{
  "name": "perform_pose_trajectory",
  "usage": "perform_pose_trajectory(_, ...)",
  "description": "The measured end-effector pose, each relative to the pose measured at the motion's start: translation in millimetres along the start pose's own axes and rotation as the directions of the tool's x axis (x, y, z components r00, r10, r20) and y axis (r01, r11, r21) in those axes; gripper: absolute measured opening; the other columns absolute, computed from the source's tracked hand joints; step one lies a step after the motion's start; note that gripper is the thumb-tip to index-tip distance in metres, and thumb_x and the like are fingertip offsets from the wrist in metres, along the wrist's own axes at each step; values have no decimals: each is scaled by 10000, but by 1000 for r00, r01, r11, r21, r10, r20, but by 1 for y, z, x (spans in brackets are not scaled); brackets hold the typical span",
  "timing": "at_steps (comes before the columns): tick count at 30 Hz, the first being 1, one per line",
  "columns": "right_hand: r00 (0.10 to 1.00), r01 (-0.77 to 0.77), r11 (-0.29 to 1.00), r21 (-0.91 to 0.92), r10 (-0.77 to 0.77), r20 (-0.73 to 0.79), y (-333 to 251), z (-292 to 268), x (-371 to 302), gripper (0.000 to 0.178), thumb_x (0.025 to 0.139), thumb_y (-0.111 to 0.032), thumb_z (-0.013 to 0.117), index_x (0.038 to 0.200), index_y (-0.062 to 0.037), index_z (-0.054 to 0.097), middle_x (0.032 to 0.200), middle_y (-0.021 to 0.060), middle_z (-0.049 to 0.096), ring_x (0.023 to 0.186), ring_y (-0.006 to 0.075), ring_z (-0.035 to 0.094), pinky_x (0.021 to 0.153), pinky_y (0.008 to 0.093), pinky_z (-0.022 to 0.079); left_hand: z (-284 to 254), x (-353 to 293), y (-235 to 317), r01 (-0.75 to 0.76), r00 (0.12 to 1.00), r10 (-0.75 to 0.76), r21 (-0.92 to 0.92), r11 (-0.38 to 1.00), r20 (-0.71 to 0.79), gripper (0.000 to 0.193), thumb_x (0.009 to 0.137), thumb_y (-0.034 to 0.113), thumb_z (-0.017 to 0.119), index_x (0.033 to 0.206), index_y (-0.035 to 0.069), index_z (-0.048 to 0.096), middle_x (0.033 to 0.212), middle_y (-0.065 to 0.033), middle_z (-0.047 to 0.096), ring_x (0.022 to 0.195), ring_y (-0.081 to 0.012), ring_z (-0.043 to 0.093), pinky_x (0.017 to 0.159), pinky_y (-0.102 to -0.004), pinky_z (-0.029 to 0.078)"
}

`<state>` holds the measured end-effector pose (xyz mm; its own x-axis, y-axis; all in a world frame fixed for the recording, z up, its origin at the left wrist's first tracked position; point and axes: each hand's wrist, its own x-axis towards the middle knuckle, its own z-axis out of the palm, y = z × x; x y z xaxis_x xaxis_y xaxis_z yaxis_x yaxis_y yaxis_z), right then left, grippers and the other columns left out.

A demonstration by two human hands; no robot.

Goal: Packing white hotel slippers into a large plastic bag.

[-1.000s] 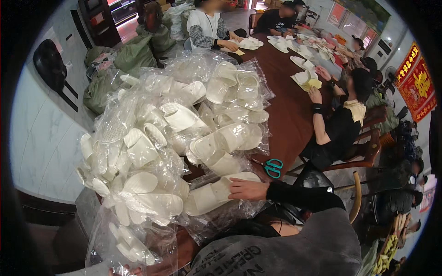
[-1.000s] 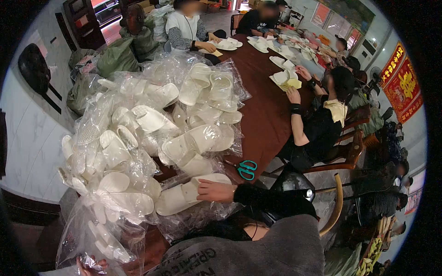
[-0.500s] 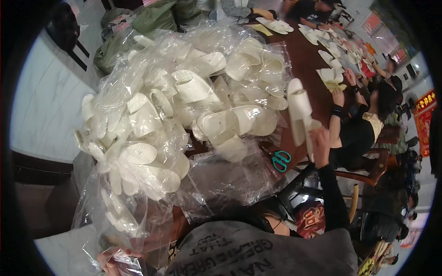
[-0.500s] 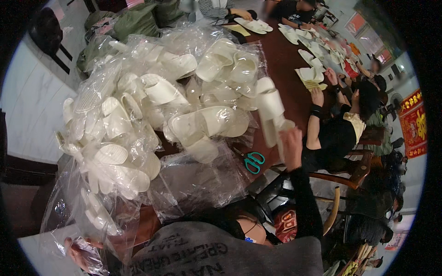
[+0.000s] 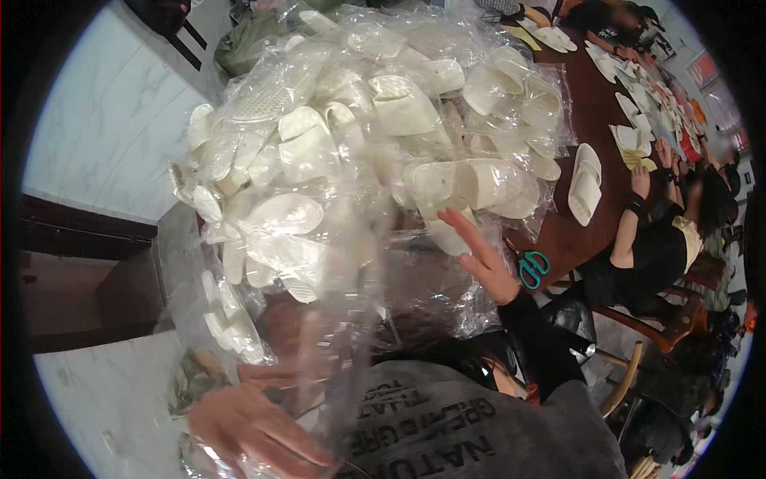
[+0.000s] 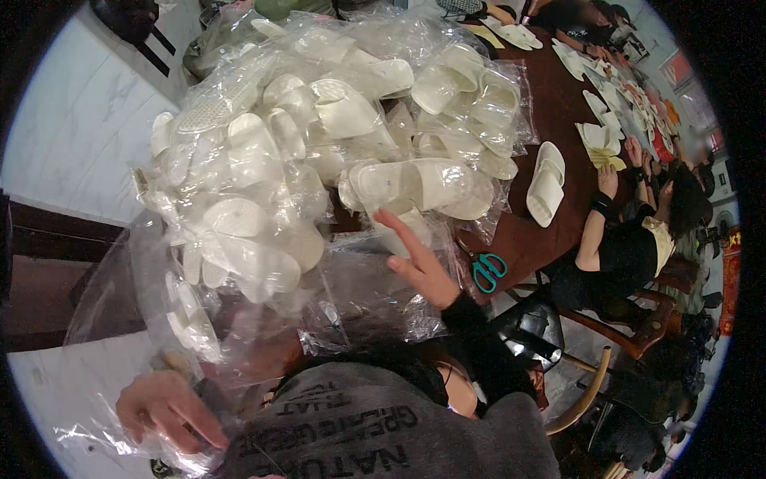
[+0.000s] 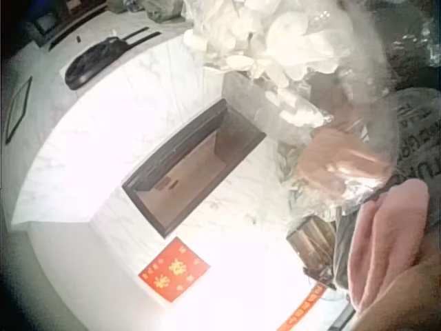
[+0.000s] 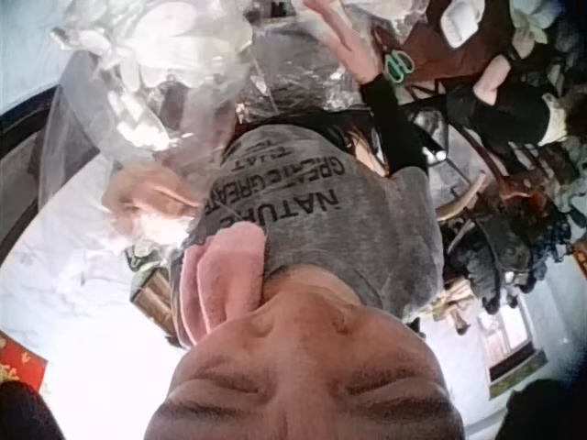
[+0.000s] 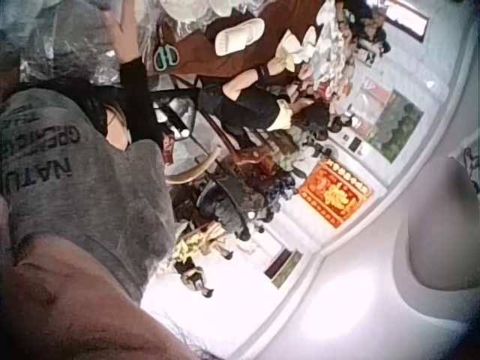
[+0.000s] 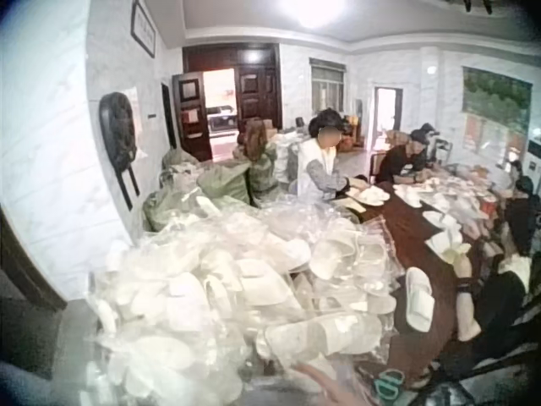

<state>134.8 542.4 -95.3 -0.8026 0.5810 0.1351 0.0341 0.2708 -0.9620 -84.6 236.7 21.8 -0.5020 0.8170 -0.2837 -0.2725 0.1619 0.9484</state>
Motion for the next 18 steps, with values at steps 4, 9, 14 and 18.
perform_pose_trajectory(4, 978, -2, 874, 487, 102, -179, 25, 43, 6, 742, 955, -517, 479, 1500, -52, 285, 1471, 133, 415, 1361, 271, 374, 1141, 398, 245, 7, 35, -4, -34, 983, 47, -77, 996, 178, 436, 1018, 221, 432, 1379, -22, 437, 1206, -247, 595, 1043, -328, 635, 886, -387, 509)
perform_pose_trajectory(9, 975, -40, 728, 685, 178, -132, 3, 12, -46, 663, 949, -424, 546, 1401, 38, 396, 1093, 141, 649, 873, 198, 638, 848, 361, 510, 8, 70, -1, -40, 908, 108, -173, 984, 405, 421, 1019, 208, 429, 1370, -25, 445, 1172, -250, 622, 1013, -331, 658, 862, -381, 527)
perform_pose_trajectory(14, 785, -153, 891, 427, 372, -495, -15, -38, -125, 276, 915, -118, 600, 1178, -37, 595, 864, 18, 649, 778, 97, 628, 637, 217, 485, 5, 107, -28, -46, 835, 14, 44, 998, 550, 413, 1039, 212, 396, 1401, 16, 438, 1175, -218, 642, 989, -277, 676, 839, -337, 536)
perform_pose_trajectory(18, 672, -354, 879, 320, 477, -566, 8, -42, -144, 272, 923, -147, 610, 1179, -56, 598, 836, 10, 628, 727, 91, 612, 596, 220, 467, -9, 132, -111, -28, 785, -118, 225, 974, 608, 392, 1031, 193, 423, 1391, 42, 460, 1148, -146, 669, 943, -198, 676, 806, -316, 539)
